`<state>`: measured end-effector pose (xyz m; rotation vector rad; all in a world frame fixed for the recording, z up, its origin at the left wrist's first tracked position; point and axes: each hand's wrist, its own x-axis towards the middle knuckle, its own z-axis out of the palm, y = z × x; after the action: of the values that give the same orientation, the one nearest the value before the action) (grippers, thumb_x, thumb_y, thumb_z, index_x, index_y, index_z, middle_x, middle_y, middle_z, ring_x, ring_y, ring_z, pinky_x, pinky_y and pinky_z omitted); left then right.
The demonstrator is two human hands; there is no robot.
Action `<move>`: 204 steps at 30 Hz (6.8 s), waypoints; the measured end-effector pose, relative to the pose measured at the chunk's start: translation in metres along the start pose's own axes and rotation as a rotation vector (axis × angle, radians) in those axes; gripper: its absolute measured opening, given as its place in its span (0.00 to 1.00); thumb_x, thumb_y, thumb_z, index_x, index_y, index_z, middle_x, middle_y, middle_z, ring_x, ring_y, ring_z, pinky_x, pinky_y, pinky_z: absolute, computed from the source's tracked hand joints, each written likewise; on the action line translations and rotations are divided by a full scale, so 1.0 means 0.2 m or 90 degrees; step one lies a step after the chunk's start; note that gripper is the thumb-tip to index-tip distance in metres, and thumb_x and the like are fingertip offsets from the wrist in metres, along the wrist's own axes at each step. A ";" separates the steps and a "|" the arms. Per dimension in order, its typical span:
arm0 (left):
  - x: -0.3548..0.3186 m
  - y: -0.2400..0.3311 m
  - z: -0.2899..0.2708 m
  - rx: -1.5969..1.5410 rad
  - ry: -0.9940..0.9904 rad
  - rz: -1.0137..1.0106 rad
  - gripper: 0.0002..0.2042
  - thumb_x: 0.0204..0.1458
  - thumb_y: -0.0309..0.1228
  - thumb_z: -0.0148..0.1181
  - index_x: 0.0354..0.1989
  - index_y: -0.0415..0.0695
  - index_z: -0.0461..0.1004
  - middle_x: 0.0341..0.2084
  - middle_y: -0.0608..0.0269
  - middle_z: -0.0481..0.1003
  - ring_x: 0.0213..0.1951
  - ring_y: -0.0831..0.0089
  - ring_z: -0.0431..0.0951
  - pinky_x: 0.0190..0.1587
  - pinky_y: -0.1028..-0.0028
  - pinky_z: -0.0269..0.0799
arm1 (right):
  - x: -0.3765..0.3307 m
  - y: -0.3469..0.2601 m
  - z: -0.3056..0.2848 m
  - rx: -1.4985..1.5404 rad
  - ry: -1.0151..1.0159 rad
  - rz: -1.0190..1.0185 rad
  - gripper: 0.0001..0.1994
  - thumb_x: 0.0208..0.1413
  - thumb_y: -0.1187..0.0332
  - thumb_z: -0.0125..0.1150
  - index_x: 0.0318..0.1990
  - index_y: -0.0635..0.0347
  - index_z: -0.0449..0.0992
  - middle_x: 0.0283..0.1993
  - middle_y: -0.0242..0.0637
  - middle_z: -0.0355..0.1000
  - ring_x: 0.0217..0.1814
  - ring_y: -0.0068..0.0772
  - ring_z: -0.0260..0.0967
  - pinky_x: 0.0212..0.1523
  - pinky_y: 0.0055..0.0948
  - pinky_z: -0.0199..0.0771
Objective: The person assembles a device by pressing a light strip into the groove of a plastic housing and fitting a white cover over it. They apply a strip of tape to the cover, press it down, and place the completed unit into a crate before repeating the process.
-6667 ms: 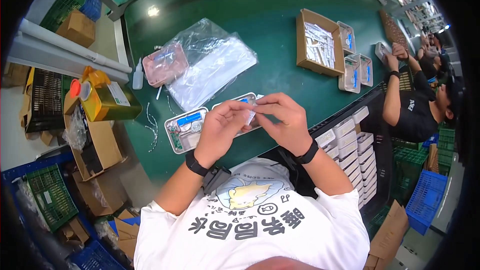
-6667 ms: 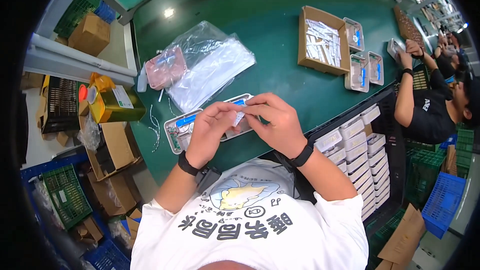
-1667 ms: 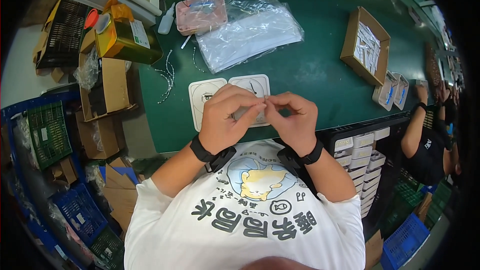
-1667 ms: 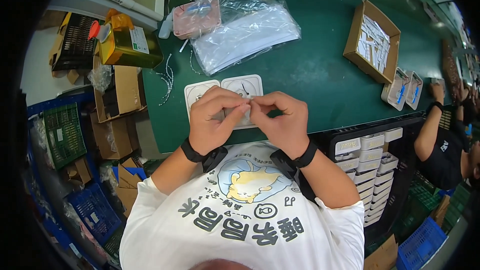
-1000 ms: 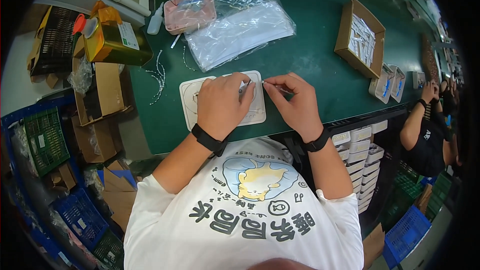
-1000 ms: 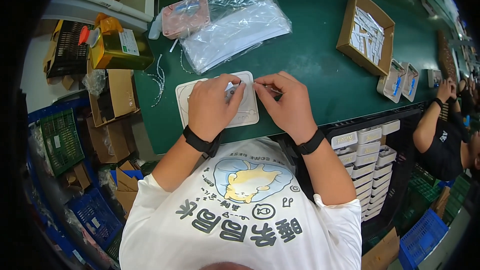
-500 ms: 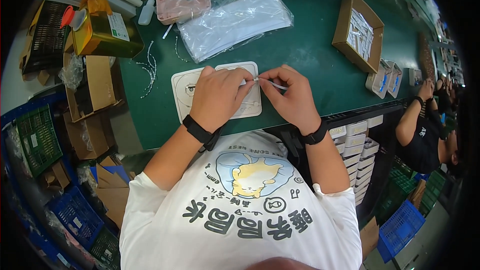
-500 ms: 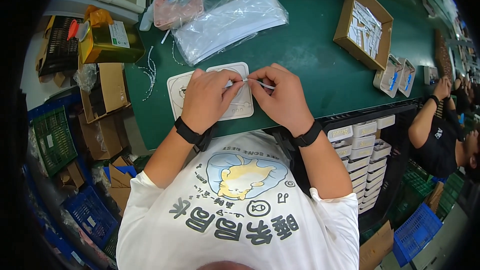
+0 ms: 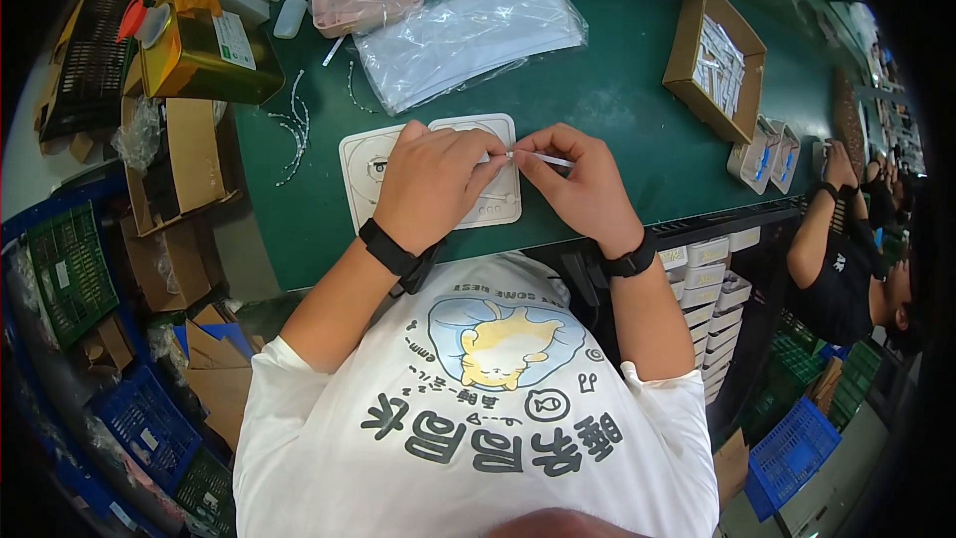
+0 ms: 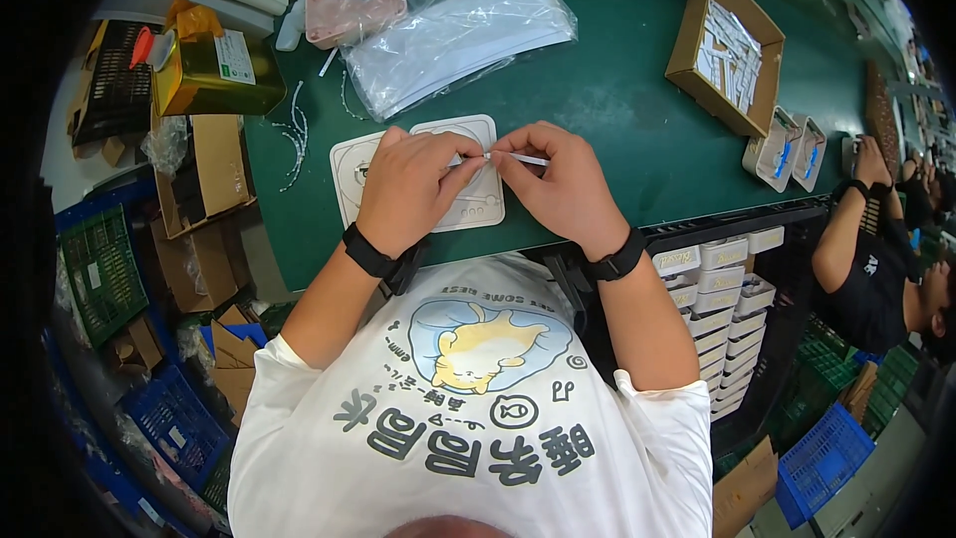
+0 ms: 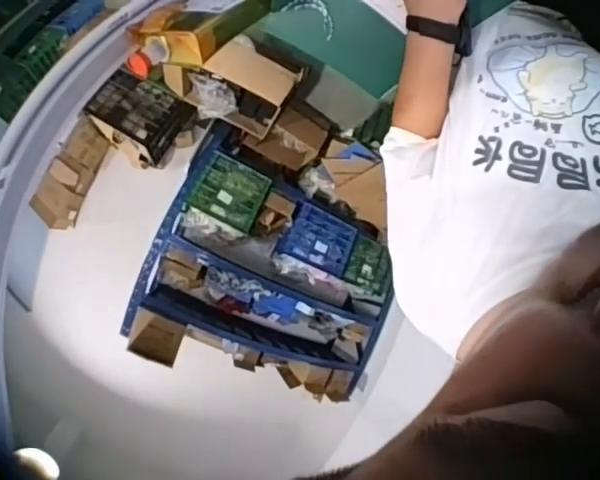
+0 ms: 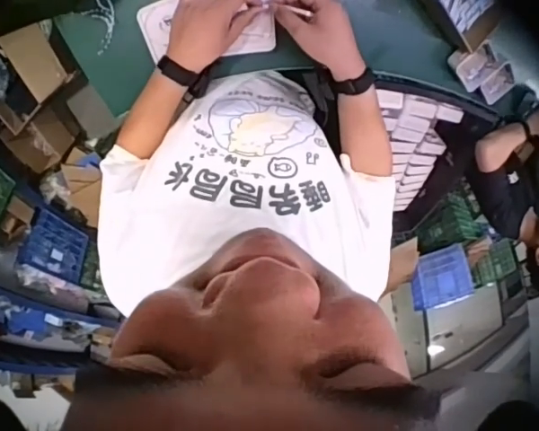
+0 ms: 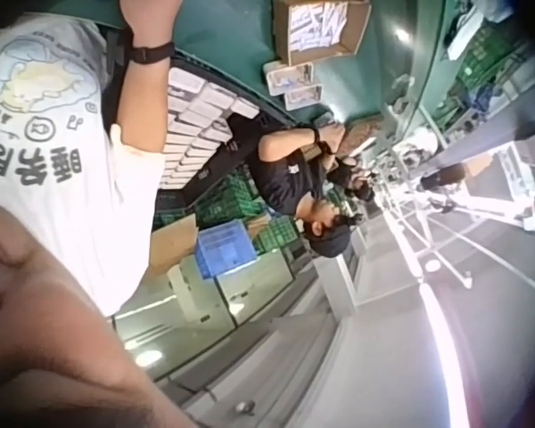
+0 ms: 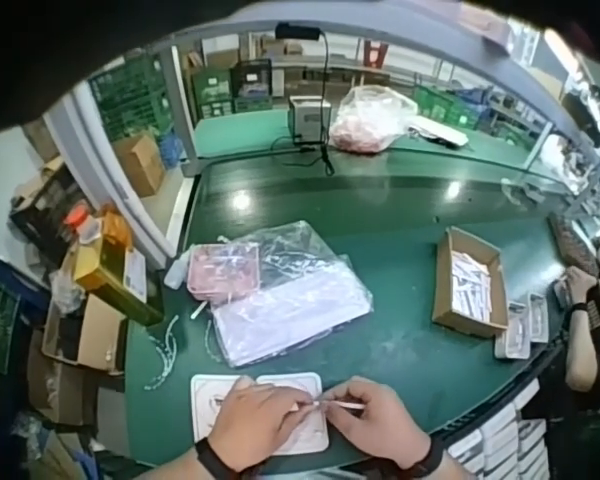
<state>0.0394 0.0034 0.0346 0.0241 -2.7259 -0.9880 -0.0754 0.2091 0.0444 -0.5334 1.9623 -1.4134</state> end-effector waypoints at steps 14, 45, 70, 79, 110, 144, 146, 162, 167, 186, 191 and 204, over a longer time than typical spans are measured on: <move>0.00 0.01 0.01 0.029 0.015 0.006 0.06 0.65 0.30 0.74 0.47 0.50 0.83 0.33 0.67 0.85 0.36 0.64 0.85 0.47 0.61 0.66 | -0.01 0.01 0.04 -0.041 0.022 -0.034 0.08 0.77 0.71 0.70 0.52 0.68 0.86 0.47 0.30 0.86 0.51 0.18 0.79 0.53 0.24 0.81; -0.28 0.09 -0.20 -0.647 0.135 -0.245 0.15 0.76 0.24 0.59 0.68 0.38 0.74 0.45 0.56 0.85 0.45 0.66 0.85 0.52 0.67 0.81 | -0.04 -0.18 0.40 0.025 0.028 -0.287 0.12 0.66 0.84 0.73 0.54 0.65 0.88 0.56 0.40 0.83 0.57 0.32 0.81 0.61 0.30 0.79; -0.38 -0.25 -0.41 0.041 0.268 -0.134 0.08 0.59 0.25 0.76 0.46 0.48 0.90 0.46 0.66 0.84 0.49 0.57 0.82 0.52 0.58 0.79 | 0.11 -0.20 0.37 0.112 -0.034 -0.018 0.05 0.74 0.73 0.73 0.51 0.65 0.84 0.43 0.30 0.84 0.42 0.15 0.79 0.46 0.23 0.83; -0.29 -0.27 -0.44 0.096 0.112 -0.033 0.08 0.57 0.27 0.79 0.44 0.49 0.90 0.45 0.67 0.84 0.48 0.59 0.82 0.52 0.59 0.74 | 0.10 -0.19 0.37 0.082 -0.012 -0.033 0.07 0.73 0.73 0.75 0.52 0.66 0.87 0.44 0.26 0.84 0.42 0.11 0.77 0.46 0.19 0.79; -0.21 -0.24 -0.23 -0.095 0.144 0.037 0.17 0.57 0.22 0.76 0.54 0.49 0.83 0.41 0.65 0.86 0.45 0.59 0.84 0.60 0.57 0.75 | 0.14 -0.27 0.34 -0.285 -0.072 -0.185 0.07 0.66 0.70 0.77 0.46 0.65 0.90 0.35 0.35 0.79 0.31 0.25 0.68 0.34 0.30 0.70; -0.23 -0.27 -0.23 0.043 0.139 0.060 0.05 0.61 0.27 0.72 0.42 0.46 0.81 0.40 0.64 0.77 0.48 0.59 0.78 0.55 0.59 0.71 | 0.18 -0.20 0.37 -0.325 -0.052 -0.214 0.05 0.67 0.71 0.79 0.46 0.61 0.92 0.37 0.33 0.83 0.39 0.32 0.72 0.40 0.32 0.74; -0.23 -0.27 -0.23 0.038 0.144 0.061 0.05 0.61 0.28 0.72 0.42 0.46 0.81 0.40 0.64 0.77 0.48 0.59 0.78 0.55 0.58 0.71 | 0.18 -0.20 0.37 -0.330 -0.052 -0.216 0.06 0.67 0.71 0.79 0.47 0.61 0.92 0.38 0.34 0.83 0.39 0.32 0.72 0.40 0.32 0.74; -0.16 0.05 -0.17 0.009 -0.001 0.013 0.59 0.42 0.41 0.89 0.85 0.42 0.60 0.70 0.50 0.75 0.73 0.48 0.73 0.82 0.45 0.59 | 0.11 0.02 0.21 -0.238 0.196 -0.237 0.11 0.66 0.75 0.77 0.54 0.61 0.88 0.50 0.32 0.85 0.50 0.23 0.80 0.52 0.28 0.80; -0.16 0.01 -0.14 0.019 -0.068 0.047 0.69 0.37 0.43 0.92 0.90 0.42 0.52 0.72 0.51 0.74 0.75 0.51 0.72 0.83 0.39 0.54 | -0.04 0.08 0.23 -0.192 0.250 -0.210 0.11 0.62 0.75 0.80 0.51 0.62 0.87 0.47 0.33 0.85 0.47 0.24 0.79 0.52 0.27 0.81; -0.13 0.01 -0.11 0.003 -0.079 0.051 0.71 0.30 0.47 0.93 0.88 0.42 0.57 0.71 0.56 0.75 0.73 0.57 0.74 0.84 0.41 0.52 | -0.18 0.02 0.22 -0.210 0.247 -0.111 0.08 0.62 0.78 0.79 0.46 0.62 0.85 0.45 0.32 0.87 0.44 0.22 0.80 0.50 0.26 0.81; -0.13 0.02 -0.11 0.014 -0.090 0.042 0.70 0.31 0.49 0.92 0.88 0.43 0.58 0.71 0.57 0.75 0.73 0.57 0.74 0.84 0.41 0.52 | -0.19 0.05 0.21 -0.243 0.238 -0.192 0.08 0.62 0.79 0.79 0.46 0.62 0.87 0.45 0.34 0.88 0.41 0.25 0.81 0.47 0.27 0.81; -0.13 0.02 -0.11 0.040 -0.091 0.051 0.69 0.32 0.52 0.92 0.87 0.43 0.59 0.71 0.57 0.74 0.73 0.57 0.74 0.84 0.42 0.53 | -0.21 0.02 0.20 -0.221 0.221 -0.152 0.10 0.63 0.81 0.77 0.48 0.61 0.85 0.45 0.37 0.86 0.41 0.27 0.78 0.46 0.26 0.80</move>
<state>0.0700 -0.0050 0.0469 -0.1484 -2.8604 -0.9154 -0.0172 0.2113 0.0437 -0.7374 2.5188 -1.3836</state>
